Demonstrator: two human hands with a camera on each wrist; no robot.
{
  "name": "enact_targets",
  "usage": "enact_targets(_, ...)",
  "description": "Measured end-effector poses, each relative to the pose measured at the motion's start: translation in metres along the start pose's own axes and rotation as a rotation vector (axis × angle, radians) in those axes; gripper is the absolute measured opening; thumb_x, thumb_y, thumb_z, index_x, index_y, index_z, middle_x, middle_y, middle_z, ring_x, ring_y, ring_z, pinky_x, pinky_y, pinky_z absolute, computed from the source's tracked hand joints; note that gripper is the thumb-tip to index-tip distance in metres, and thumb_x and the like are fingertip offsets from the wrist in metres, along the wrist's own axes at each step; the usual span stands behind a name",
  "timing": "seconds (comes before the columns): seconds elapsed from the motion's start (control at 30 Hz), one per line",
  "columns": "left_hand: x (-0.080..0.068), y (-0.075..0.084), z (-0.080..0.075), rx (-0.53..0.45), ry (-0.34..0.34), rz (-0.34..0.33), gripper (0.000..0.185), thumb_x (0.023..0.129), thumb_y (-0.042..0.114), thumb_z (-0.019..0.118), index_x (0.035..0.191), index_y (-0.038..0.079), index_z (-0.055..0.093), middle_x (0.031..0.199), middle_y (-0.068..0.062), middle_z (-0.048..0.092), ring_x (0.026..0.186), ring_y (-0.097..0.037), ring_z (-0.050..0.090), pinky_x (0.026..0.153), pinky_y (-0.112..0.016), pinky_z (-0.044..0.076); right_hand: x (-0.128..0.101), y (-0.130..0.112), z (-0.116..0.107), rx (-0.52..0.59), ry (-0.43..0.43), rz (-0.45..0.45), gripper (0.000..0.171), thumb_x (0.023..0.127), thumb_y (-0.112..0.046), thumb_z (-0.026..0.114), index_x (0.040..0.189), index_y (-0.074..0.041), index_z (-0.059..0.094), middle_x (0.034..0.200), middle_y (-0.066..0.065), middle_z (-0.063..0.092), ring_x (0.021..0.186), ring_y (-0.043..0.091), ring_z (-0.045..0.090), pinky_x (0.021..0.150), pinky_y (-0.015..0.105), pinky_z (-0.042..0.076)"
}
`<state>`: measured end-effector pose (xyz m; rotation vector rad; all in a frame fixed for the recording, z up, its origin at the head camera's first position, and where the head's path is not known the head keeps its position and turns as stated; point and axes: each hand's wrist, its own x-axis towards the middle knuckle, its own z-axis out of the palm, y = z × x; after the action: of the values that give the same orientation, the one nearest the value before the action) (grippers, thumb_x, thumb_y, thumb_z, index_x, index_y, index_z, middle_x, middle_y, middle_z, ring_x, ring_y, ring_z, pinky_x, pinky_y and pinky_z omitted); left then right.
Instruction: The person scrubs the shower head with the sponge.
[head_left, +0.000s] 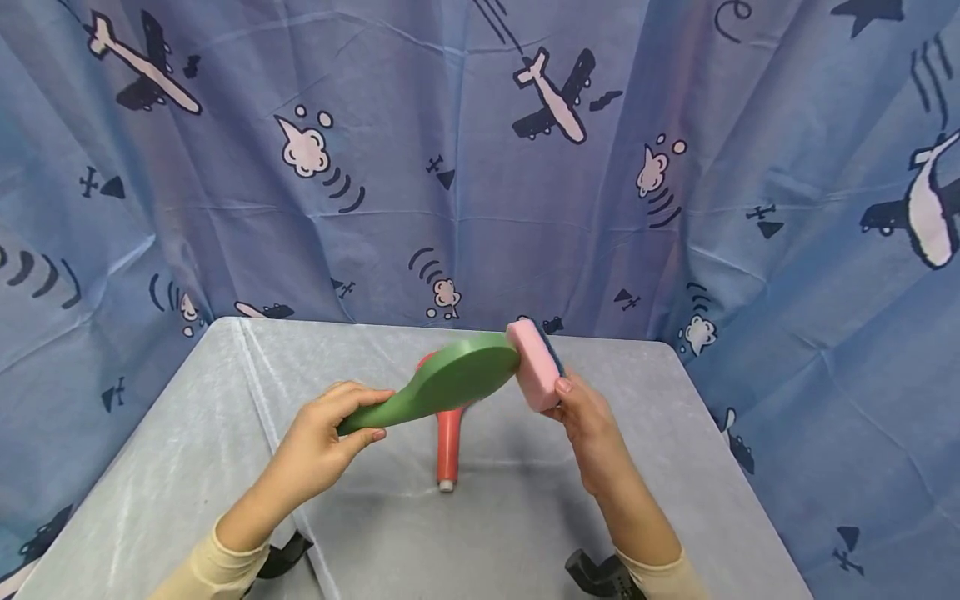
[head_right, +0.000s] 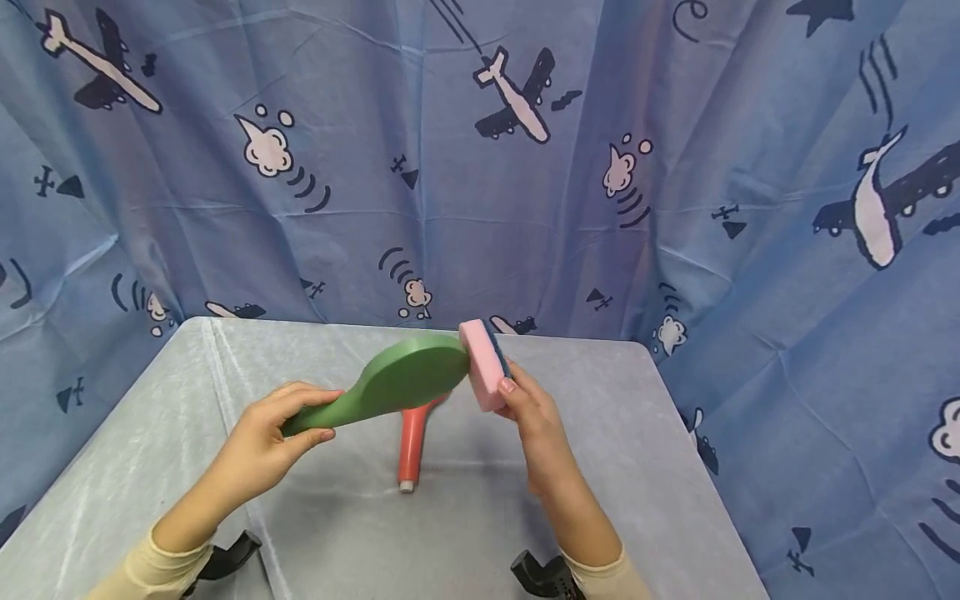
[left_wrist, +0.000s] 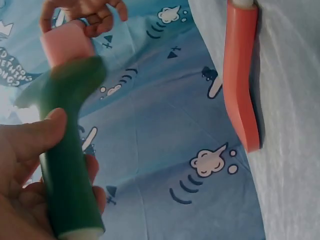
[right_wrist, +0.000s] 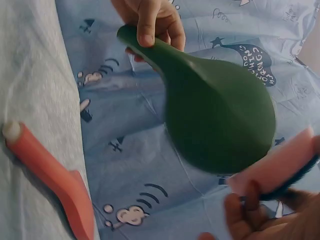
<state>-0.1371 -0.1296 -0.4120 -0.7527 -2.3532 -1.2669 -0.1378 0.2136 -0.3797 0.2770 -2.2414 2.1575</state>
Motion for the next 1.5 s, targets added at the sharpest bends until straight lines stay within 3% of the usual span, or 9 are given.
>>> enact_targets(0.17,0.002,0.003,0.001,0.191,0.061,0.125,0.055,0.073,0.001,0.090,0.121,0.021,0.075,0.108,0.012,0.071,0.098,-0.008,0.062,0.079,-0.021,0.049,-0.002,0.001,0.000,-0.130,0.066,-0.125,0.051,0.103,-0.016,0.050,0.154,-0.009,0.047,0.152,0.011,0.049,0.128,0.021,0.052,0.097,0.021,0.047)
enact_targets(0.43,0.002,0.006,-0.001,0.108,0.124,0.123,0.055,0.073,-0.003,0.089,0.121,0.020,0.076,0.106,0.010,0.071,0.099,-0.009,0.061,0.081,-0.018,0.047,0.011,0.007,0.002,-0.073,0.097,0.106,0.044,0.104,-0.029,0.042,0.127,0.005,0.060,0.112,0.006,0.062,0.102,0.015,0.061,0.090,0.029,0.052)
enact_targets(0.53,0.003,0.007,-0.001,0.094,0.120,0.115,0.055,0.073,-0.003,0.089,0.122,0.019,0.076,0.106,0.009,0.071,0.100,-0.010,0.061,0.082,-0.018,0.048,0.011,0.005,0.004,-0.044,0.100,0.090,0.045,0.104,-0.027,0.042,0.127,0.007,0.059,0.113,0.009,0.062,0.103,0.016,0.062,0.093,0.033,0.051)
enact_targets(0.7,0.006,0.007,-0.001,0.136,0.119,0.122,0.054,0.072,-0.002,0.089,0.119,0.020,0.077,0.106,0.010,0.072,0.099,-0.010,0.061,0.082,-0.022,0.047,0.003,-0.001,0.006,-0.097,0.137,-0.110,0.047,0.102,-0.018,0.050,0.147,-0.006,0.054,0.142,0.011,0.056,0.120,0.017,0.054,0.100,0.030,0.045)
enact_targets(0.83,0.007,0.007,-0.001,0.185,0.131,0.154,0.052,0.071,0.000,0.090,0.117,0.020,0.078,0.107,0.009,0.073,0.097,-0.011,0.061,0.080,-0.025,0.045,0.001,0.002,0.005,-0.211,0.152,-0.307,0.053,0.096,-0.009,0.058,0.148,-0.015,0.056,0.135,0.011,0.058,0.117,0.019,0.054,0.093,0.021,0.048)
enact_targets(1.03,0.002,0.008,0.001,0.168,0.147,0.131,0.052,0.071,0.000,0.090,0.119,0.017,0.078,0.106,0.008,0.073,0.097,-0.012,0.061,0.079,-0.022,0.045,0.004,0.009,0.002,-0.276,0.150,-0.220,0.050,0.101,-0.016,0.060,0.150,-0.019,0.053,0.138,0.010,0.056,0.122,0.019,0.056,0.087,0.016,0.052)
enact_targets(1.13,0.000,0.009,0.003,0.177,0.148,0.129,0.052,0.071,0.000,0.090,0.119,0.017,0.078,0.106,0.008,0.073,0.096,-0.012,0.061,0.078,-0.022,0.045,0.001,0.011,0.007,-0.328,0.188,-0.265,0.053,0.098,-0.015,0.064,0.150,-0.019,0.054,0.132,0.010,0.058,0.118,0.015,0.054,0.089,0.016,0.048)
enact_targets(1.37,-0.002,0.009,0.009,0.271,0.171,0.186,0.049,0.071,0.003,0.090,0.116,0.015,0.078,0.103,0.006,0.075,0.089,-0.014,0.061,0.077,-0.025,0.043,-0.008,0.012,0.020,-0.597,0.265,-0.662,0.065,0.080,-0.024,0.075,0.143,-0.016,0.062,0.111,0.013,0.056,0.102,0.025,0.049,0.092,0.036,0.038)
enact_targets(1.5,-0.003,0.010,0.010,0.292,0.175,0.191,0.048,0.071,0.003,0.090,0.115,0.014,0.077,0.103,0.005,0.075,0.087,-0.014,0.061,0.078,-0.026,0.044,-0.003,0.011,0.018,-0.721,0.364,-0.738,0.064,0.080,-0.034,0.073,0.140,-0.016,0.065,0.105,0.015,0.054,0.098,0.030,0.046,0.095,0.050,0.030)
